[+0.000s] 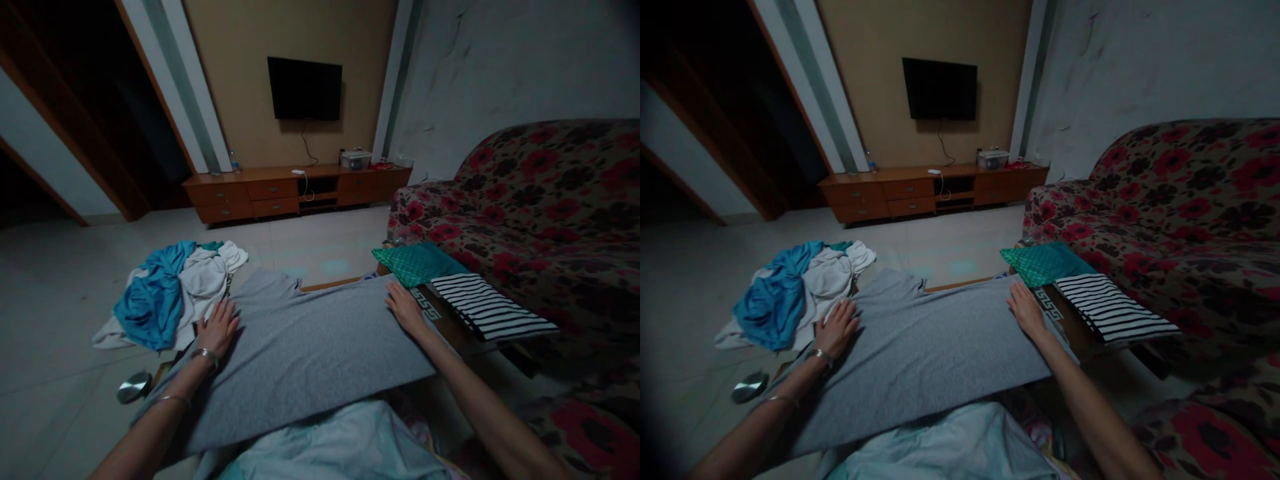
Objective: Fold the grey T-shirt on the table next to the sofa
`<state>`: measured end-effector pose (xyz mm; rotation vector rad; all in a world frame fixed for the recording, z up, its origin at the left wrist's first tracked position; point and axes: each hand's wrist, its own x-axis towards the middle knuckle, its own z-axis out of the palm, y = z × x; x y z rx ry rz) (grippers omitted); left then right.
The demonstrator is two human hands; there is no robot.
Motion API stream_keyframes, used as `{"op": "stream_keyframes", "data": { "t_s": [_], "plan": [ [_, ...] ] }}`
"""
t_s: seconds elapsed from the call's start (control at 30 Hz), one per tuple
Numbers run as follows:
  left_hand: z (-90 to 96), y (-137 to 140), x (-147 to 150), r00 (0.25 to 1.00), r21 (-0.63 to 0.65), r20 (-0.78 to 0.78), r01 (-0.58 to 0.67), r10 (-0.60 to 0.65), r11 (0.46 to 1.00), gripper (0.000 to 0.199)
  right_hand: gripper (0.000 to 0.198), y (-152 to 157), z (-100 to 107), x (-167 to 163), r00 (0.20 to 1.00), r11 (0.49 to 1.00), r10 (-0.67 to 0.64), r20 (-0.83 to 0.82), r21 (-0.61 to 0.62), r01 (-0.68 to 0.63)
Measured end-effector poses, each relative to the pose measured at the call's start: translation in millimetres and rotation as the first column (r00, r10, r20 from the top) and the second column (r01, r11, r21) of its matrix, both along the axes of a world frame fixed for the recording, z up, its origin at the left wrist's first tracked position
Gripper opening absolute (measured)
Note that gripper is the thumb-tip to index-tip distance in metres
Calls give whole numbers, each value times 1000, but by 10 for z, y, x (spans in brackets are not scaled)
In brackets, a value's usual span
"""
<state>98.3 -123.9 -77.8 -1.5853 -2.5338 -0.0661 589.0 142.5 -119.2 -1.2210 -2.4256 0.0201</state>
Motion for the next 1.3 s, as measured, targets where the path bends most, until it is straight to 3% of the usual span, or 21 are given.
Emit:
{"op": "stream_keyframes", "data": {
  "t_s": [0.1,0.2,0.37,0.5,0.63,0.8,1.0,1.13,1.2,1.3],
  "plan": [
    [-7,-278,115,989,-41,22,147,-146,988,53,52,-375,-70,191,996,997,67,62,-44,-64],
    [-1,-507,55,981,-72,88,179,-173,981,56,51,-566,-142,455,985,990,122,122,-85,-112],
    [136,-619,-124,983,-56,108,156,-149,986,56,52,-587,-77,681,977,984,174,126,-63,-167],
    [260,-787,37,988,-58,93,127,-121,990,54,51,-741,16,633,990,995,91,108,-45,-87],
    [179,-1204,178,976,-72,93,204,-197,976,56,51,-945,-38,647,990,993,113,85,-48,-109],
    [6,-1583,3,961,-81,188,224,-205,971,59,52,-1038,-119,819,979,984,177,98,-46,-173],
    [106,-1786,-217,946,-12,230,239,-230,971,55,50,-1012,44,943,981,977,171,92,-148,-157],
    [293,-1683,-126,947,-41,268,195,-177,980,51,42,-691,474,549,973,959,137,187,-272,-82],
    [394,-1470,7,940,-40,275,222,-203,974,52,41,-493,762,22,965,956,177,193,-268,-122],
    [497,-1020,226,902,-45,310,331,-302,943,54,42,-313,1129,-1113,939,923,311,146,-281,-263]
  ]
}}
